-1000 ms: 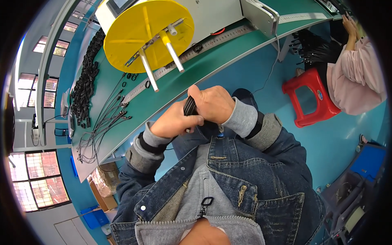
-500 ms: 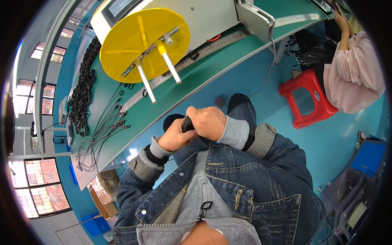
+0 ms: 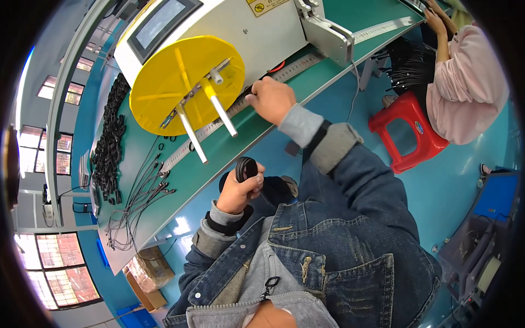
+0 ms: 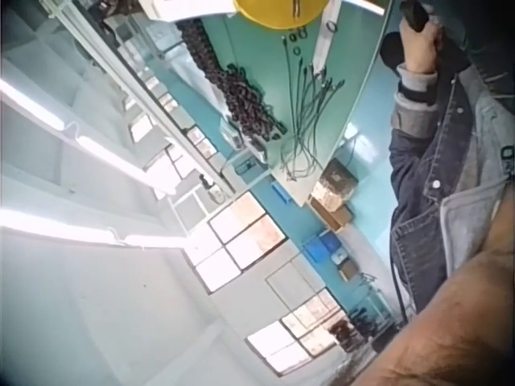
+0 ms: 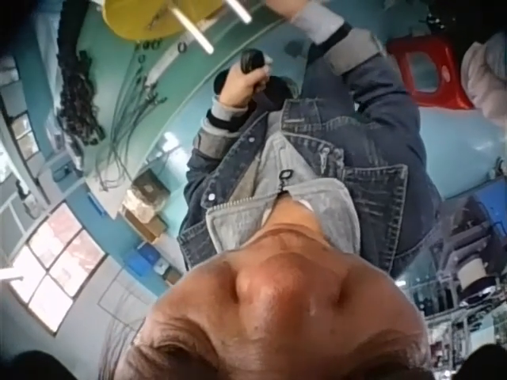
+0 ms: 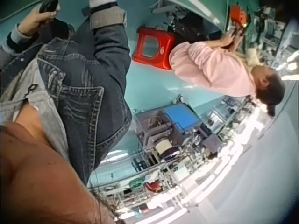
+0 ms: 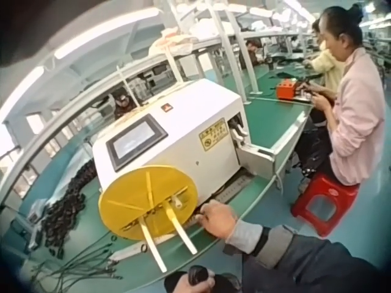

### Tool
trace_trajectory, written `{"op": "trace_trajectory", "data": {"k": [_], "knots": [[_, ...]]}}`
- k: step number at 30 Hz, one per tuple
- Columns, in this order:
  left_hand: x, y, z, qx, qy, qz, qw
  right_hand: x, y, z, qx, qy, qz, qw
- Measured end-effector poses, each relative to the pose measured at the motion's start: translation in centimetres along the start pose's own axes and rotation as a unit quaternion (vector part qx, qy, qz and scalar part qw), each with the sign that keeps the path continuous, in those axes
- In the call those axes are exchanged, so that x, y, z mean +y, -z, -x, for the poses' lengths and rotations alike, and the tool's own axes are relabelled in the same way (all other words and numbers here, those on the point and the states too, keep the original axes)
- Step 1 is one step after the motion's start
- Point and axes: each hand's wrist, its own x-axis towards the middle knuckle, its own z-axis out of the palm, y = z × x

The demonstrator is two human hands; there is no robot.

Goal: Operate a machine to wind bundles of black electrical cables.

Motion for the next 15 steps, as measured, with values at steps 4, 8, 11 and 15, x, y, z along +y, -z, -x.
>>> {"op": "trace_trajectory", "data": {"k": [4, 8, 11, 15], "knots": [[0.0, -1.0, -1.2, -0.002, -0.011, 0.008, 1.0, 0.7, -3.1, -1.5, -0.016, -0.022, 0.086, 0.996], [0.7, -0.2, -3.0, 0.046, -0.061, 0.05, 0.996, 1.5, -2.3, -1.2, -0.068, -0.034, -0.07, 0.995], [2.2, 0.0, -5.7, 0.104, -0.096, 0.145, 0.979, 1.6, -1.8, -0.4, -0.09, 0.048, -0.036, 0.994], [2.8, 0.1, -9.4, 0.203, -0.147, 0.205, 0.946, 1.9, -1.8, -0.2, -0.099, 0.118, -0.039, 0.987]]}}
